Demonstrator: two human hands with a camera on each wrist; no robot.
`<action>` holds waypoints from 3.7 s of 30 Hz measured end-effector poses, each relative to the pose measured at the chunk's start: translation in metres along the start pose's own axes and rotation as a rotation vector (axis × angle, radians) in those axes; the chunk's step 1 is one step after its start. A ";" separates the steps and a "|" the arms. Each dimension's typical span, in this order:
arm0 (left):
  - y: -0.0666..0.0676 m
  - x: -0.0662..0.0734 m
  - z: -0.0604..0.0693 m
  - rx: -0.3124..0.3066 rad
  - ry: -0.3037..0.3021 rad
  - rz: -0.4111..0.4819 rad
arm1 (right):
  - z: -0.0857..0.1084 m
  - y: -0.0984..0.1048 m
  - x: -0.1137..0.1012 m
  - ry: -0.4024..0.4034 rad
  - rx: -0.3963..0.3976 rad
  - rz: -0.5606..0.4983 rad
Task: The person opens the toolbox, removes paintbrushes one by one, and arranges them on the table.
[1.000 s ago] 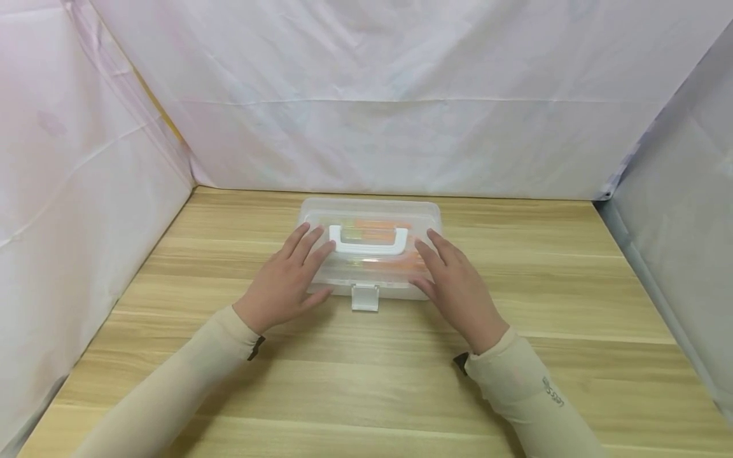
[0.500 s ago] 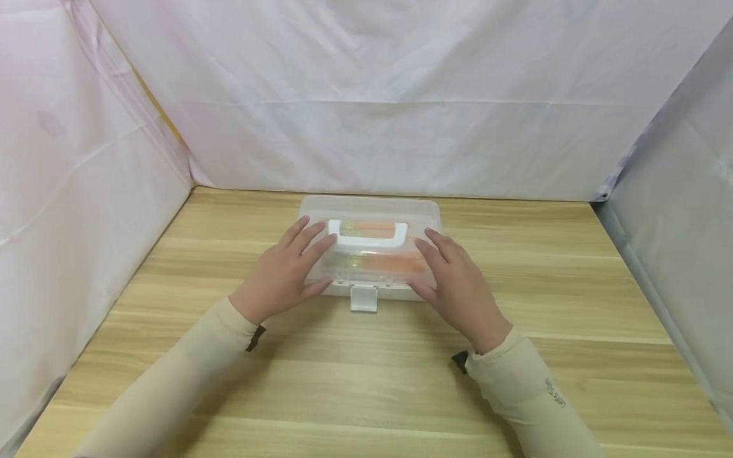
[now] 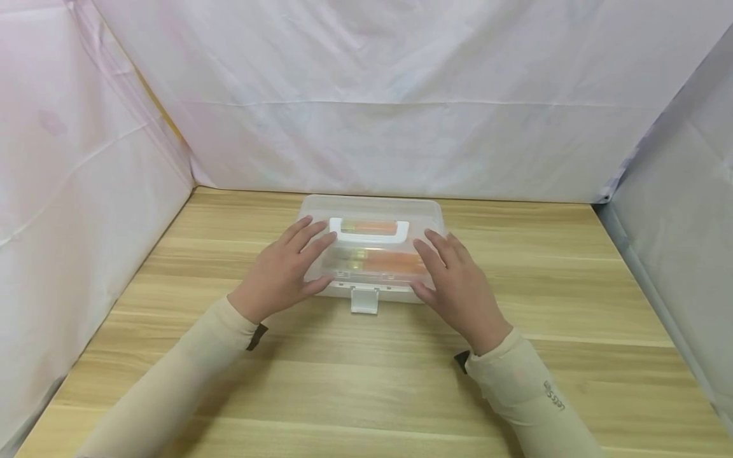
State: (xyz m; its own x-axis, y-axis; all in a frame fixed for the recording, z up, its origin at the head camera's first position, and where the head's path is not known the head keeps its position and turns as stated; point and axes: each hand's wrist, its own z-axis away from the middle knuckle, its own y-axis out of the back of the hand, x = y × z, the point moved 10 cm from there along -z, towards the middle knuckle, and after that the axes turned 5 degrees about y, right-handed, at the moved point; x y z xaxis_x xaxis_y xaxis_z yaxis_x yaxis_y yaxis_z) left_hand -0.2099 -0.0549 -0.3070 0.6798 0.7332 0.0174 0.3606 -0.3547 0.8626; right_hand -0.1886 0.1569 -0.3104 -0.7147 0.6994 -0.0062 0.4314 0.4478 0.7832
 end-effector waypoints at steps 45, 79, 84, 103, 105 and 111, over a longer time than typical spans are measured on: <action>0.015 0.011 0.052 0.067 -0.075 0.032 | -0.020 0.011 -0.002 0.037 0.053 0.006; -0.032 0.010 0.061 -0.198 0.006 -0.095 | -0.039 0.015 0.016 0.021 0.000 -0.069; -0.035 0.010 0.060 -0.199 0.006 -0.098 | -0.043 0.017 0.020 0.001 -0.012 -0.080; -0.030 0.009 0.064 -0.101 0.057 -0.113 | -0.044 0.019 0.026 0.054 -0.017 -0.046; -0.031 0.009 0.064 -0.101 0.054 -0.111 | -0.044 0.020 0.028 0.058 -0.007 -0.049; -0.033 0.008 0.064 -0.124 0.044 -0.115 | -0.046 0.020 0.033 0.044 0.010 -0.066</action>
State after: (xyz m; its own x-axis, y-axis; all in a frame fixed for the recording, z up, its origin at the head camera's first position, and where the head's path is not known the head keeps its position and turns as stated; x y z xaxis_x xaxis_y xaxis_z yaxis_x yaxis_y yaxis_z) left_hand -0.1759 -0.0745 -0.3675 0.6090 0.7905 -0.0650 0.3505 -0.1947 0.9161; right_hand -0.2294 0.1633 -0.2663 -0.7653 0.6429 -0.0301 0.3876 0.4977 0.7759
